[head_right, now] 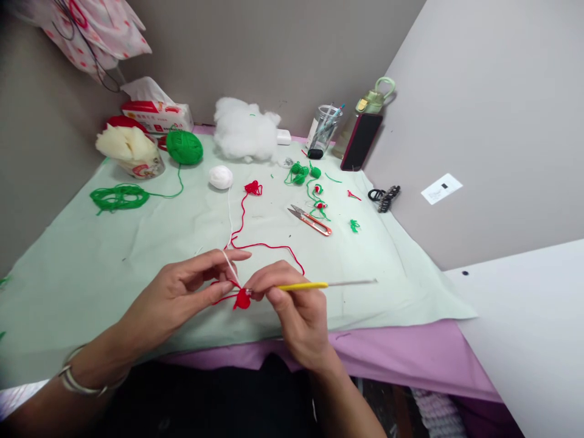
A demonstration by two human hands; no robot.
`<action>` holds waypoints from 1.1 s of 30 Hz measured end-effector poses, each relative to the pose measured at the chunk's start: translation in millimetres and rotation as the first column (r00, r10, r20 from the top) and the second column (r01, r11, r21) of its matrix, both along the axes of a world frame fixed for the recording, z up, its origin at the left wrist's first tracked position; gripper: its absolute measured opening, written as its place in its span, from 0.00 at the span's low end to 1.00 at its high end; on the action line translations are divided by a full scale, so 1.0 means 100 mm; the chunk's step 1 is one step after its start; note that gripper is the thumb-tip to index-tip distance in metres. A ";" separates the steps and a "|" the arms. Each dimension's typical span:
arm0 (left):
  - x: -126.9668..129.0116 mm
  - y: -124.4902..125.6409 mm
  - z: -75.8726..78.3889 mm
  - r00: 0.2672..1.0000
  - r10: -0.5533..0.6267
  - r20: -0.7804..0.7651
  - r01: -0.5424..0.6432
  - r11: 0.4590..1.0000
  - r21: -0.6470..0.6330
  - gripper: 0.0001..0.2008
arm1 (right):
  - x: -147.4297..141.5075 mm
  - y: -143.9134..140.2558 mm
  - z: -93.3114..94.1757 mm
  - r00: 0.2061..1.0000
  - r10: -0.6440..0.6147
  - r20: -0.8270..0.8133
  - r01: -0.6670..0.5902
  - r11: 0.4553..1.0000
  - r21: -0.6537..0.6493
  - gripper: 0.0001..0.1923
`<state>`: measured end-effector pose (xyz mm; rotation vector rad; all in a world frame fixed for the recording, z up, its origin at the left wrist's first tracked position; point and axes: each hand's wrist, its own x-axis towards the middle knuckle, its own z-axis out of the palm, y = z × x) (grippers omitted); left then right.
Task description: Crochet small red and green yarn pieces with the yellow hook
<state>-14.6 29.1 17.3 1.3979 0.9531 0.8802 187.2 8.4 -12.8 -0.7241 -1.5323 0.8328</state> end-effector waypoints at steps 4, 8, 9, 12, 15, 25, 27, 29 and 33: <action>0.02 -0.03 0.00 0.993 0.099 -0.059 -0.094 0.991 0.091 0.16 | 0.01 -0.08 0.09 0.934 -0.096 0.345 0.019 0.975 0.220 0.11; 0.03 -0.07 0.00 0.982 0.182 -0.052 -0.170 0.968 0.184 0.15 | -0.03 -0.16 0.18 0.796 -0.266 0.544 -0.002 0.897 0.442 0.12; 0.03 -0.07 0.00 0.979 0.197 -0.058 -0.179 0.957 0.228 0.15 | -0.03 -0.17 0.19 0.768 -0.301 0.565 -0.003 0.880 0.474 0.12; 0.02 -0.08 0.02 0.970 0.229 -0.082 -0.176 0.894 0.412 0.11 | -0.04 -0.20 0.21 0.713 -0.363 0.600 0.001 0.856 0.517 0.13; 0.02 -0.10 0.05 0.971 0.221 -0.089 -0.157 0.876 0.456 0.09 | -0.02 -0.19 0.19 0.684 -0.390 0.617 0.015 0.852 0.523 0.15; 0.09 -0.11 0.06 0.978 0.207 0.002 -0.206 0.971 0.123 0.19 | -0.03 -0.21 0.09 0.720 -0.413 0.557 0.079 0.847 0.525 0.22; 0.11 -0.12 0.02 0.973 0.223 0.061 -0.226 0.973 0.052 0.22 | -0.04 -0.20 0.03 0.725 -0.457 0.516 0.124 0.823 0.555 0.22; 0.14 -0.14 -0.03 0.964 0.200 0.176 -0.181 0.976 -0.121 0.25 | -0.06 -0.18 -0.03 0.712 -0.525 0.466 0.169 0.772 0.612 0.24; 0.12 -0.12 -0.10 0.886 0.157 0.436 0.073 0.882 -0.466 0.26 | -0.06 -0.16 -0.07 0.792 -0.454 0.408 0.163 0.801 0.575 0.24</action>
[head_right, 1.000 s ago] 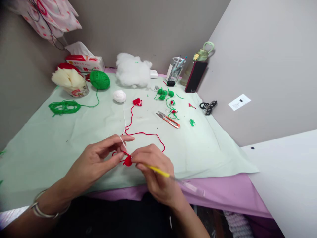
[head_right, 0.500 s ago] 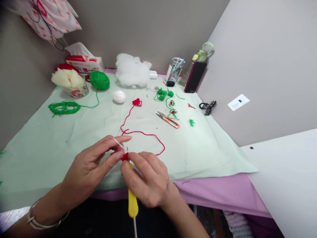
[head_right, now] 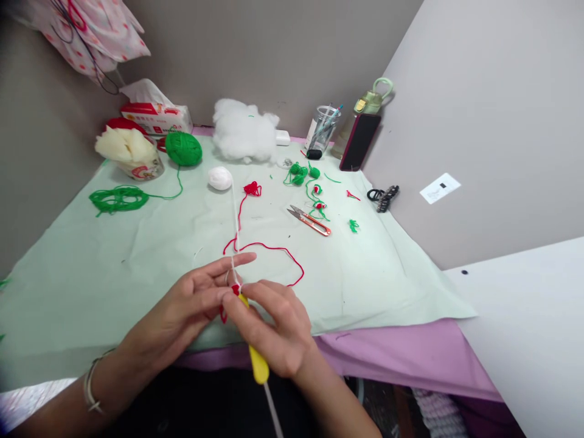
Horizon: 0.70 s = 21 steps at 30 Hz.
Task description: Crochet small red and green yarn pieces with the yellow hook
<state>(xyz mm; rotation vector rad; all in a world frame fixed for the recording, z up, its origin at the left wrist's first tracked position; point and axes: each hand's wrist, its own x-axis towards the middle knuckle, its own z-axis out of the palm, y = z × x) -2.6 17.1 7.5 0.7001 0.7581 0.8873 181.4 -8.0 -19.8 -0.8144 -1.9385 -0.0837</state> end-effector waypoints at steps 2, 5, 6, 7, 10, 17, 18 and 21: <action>-0.03 0.03 -0.01 0.999 0.014 0.039 -0.012 0.998 -0.061 0.25 | 0.00 0.01 0.03 0.979 0.070 -0.191 -0.101 0.983 -0.155 0.20; -0.04 0.05 -0.01 0.996 0.093 -0.018 -0.092 0.996 0.013 0.20 | -0.01 0.04 0.08 0.832 0.057 -0.551 -0.272 0.908 -0.318 0.14; -0.04 0.05 -0.01 0.993 0.110 -0.032 -0.108 0.993 0.055 0.19 | -0.03 0.05 0.10 0.779 0.045 -0.625 -0.323 0.884 -0.338 0.13; -0.02 0.04 -0.01 0.993 0.114 -0.039 -0.110 0.990 0.093 0.19 | -0.04 0.06 0.11 0.744 0.037 -0.668 -0.355 0.868 -0.347 0.11; 0.03 -0.01 -0.04 0.997 0.074 -0.027 -0.069 0.987 0.148 0.19 | -0.11 0.08 0.11 0.788 0.035 -0.614 -0.324 0.872 -0.367 0.10; 0.12 -0.02 -0.08 0.990 0.137 0.043 -0.138 0.991 -0.001 0.23 | -0.16 0.03 0.01 0.985 -0.048 -0.169 0.023 0.989 -0.147 0.19; 0.12 0.00 -0.07 0.990 0.119 0.079 -0.114 0.991 -0.066 0.23 | -0.15 0.04 0.01 0.990 -0.056 -0.132 0.041 0.993 -0.113 0.19; 0.09 0.05 -0.07 0.986 0.049 0.161 -0.016 0.980 -0.197 0.20 | -0.12 0.09 0.03 0.942 -0.048 -0.331 -0.028 0.975 -0.219 0.16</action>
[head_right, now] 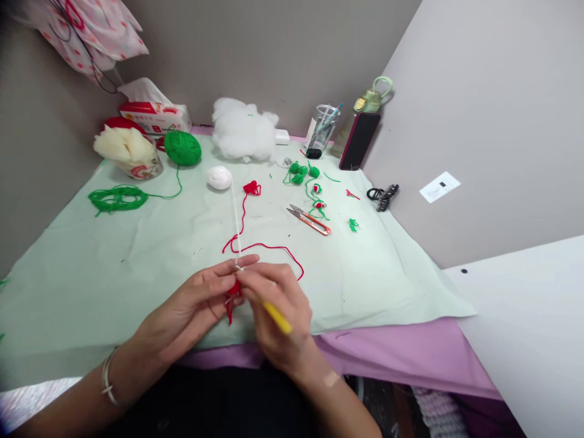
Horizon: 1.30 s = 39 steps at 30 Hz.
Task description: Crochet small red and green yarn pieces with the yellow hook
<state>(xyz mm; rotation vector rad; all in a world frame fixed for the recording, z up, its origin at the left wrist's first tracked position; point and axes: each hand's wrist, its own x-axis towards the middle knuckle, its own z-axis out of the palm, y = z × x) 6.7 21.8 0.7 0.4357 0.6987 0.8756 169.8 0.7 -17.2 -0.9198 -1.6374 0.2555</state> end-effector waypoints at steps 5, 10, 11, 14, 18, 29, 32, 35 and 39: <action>-0.05 0.02 -0.01 0.996 0.030 -0.086 -0.021 0.994 0.104 0.18 | 0.01 0.08 0.04 0.839 0.143 -0.524 -0.298 0.928 -0.225 0.10; -0.02 0.00 -0.01 0.973 0.035 -0.228 0.018 0.974 0.226 0.25 | -0.01 0.07 0.01 0.853 0.185 -0.487 -0.354 0.892 -0.281 0.08; -0.02 0.01 -0.01 0.968 0.041 -0.248 0.020 0.971 0.237 0.25 | 0.00 0.06 0.00 0.839 0.173 -0.516 -0.363 0.883 -0.296 0.08; -0.05 0.02 0.01 0.963 0.028 -0.268 0.047 0.962 0.269 0.24 | 0.03 0.07 -0.01 0.768 0.159 -0.620 -0.439 0.836 -0.329 0.08; -0.10 0.02 0.02 0.956 0.000 -0.293 0.093 0.948 0.305 0.21 | 0.06 0.10 0.04 0.701 0.173 -0.692 -0.514 0.795 -0.323 0.09; -0.15 0.01 0.03 0.952 0.064 -0.298 0.055 0.926 0.373 0.19 | 0.17 0.04 0.08 0.828 0.266 -0.493 -0.448 0.843 -0.297 0.12; -0.14 0.01 0.03 0.930 0.102 -0.352 0.052 0.914 0.403 0.20 | 0.18 -0.02 0.09 0.922 0.277 -0.271 -0.344 0.907 -0.242 0.14; -0.13 -0.01 0.05 0.903 0.139 -0.405 0.051 0.904 0.424 0.20 | 0.16 -0.05 0.09 0.959 0.270 -0.081 -0.279 0.949 -0.143 0.15; -0.12 -0.03 0.08 0.888 0.152 -0.434 0.050 0.907 0.419 0.20 | 0.14 -0.06 0.08 0.970 0.242 -0.038 -0.244 0.963 -0.111 0.16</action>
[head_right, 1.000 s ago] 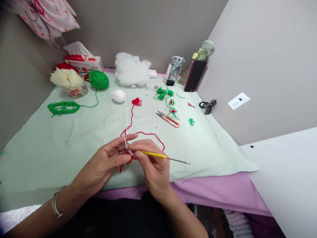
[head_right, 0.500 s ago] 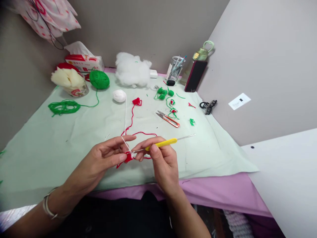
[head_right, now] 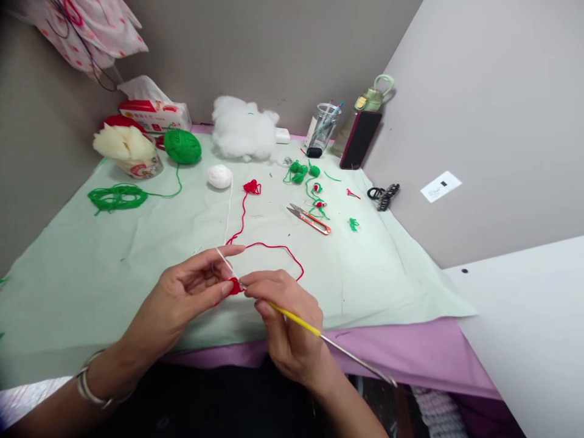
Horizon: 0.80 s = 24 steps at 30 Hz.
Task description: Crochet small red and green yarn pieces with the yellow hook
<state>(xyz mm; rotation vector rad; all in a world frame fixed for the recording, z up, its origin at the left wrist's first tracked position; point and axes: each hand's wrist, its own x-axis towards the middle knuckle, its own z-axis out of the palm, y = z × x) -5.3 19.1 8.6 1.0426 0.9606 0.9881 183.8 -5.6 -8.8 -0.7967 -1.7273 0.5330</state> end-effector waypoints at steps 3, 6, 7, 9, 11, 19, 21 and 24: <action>0.01 0.01 0.01 1.000 0.008 0.008 -0.008 1.000 -0.003 0.20 | -0.02 0.00 -0.02 0.999 -0.022 0.035 0.021 0.999 0.030 0.17; 0.01 0.02 0.01 1.000 0.005 0.025 -0.005 1.000 -0.015 0.20 | -0.03 0.00 -0.07 0.996 -0.048 0.077 0.041 0.995 0.093 0.18; 0.01 0.02 0.01 0.999 0.003 0.034 -0.002 1.000 -0.019 0.20 | -0.04 0.00 -0.09 0.995 -0.055 0.078 0.045 0.991 0.122 0.18; 0.02 0.01 0.00 0.998 0.001 0.062 0.001 1.000 -0.023 0.21 | -0.04 0.00 -0.12 0.988 -0.097 0.118 0.074 0.980 0.184 0.20; 0.04 0.00 -0.01 0.993 0.003 0.121 0.003 0.999 -0.049 0.23 | -0.05 0.00 -0.13 0.955 -0.188 0.229 0.124 0.956 0.267 0.22; 0.05 0.03 -0.05 0.938 0.008 0.347 0.107 0.944 -0.311 0.22 | -0.11 0.00 -0.08 0.971 -0.197 -0.137 0.197 0.980 -0.011 0.15; 0.05 0.03 -0.05 0.949 0.022 0.314 0.060 0.967 -0.248 0.21 | -0.14 0.03 -0.03 0.954 -0.159 -0.255 0.126 0.982 -0.144 0.13; 0.08 0.01 -0.04 0.959 0.006 0.282 0.041 0.986 -0.161 0.21 | -0.19 0.06 0.00 0.969 -0.098 -0.228 0.063 0.985 -0.158 0.11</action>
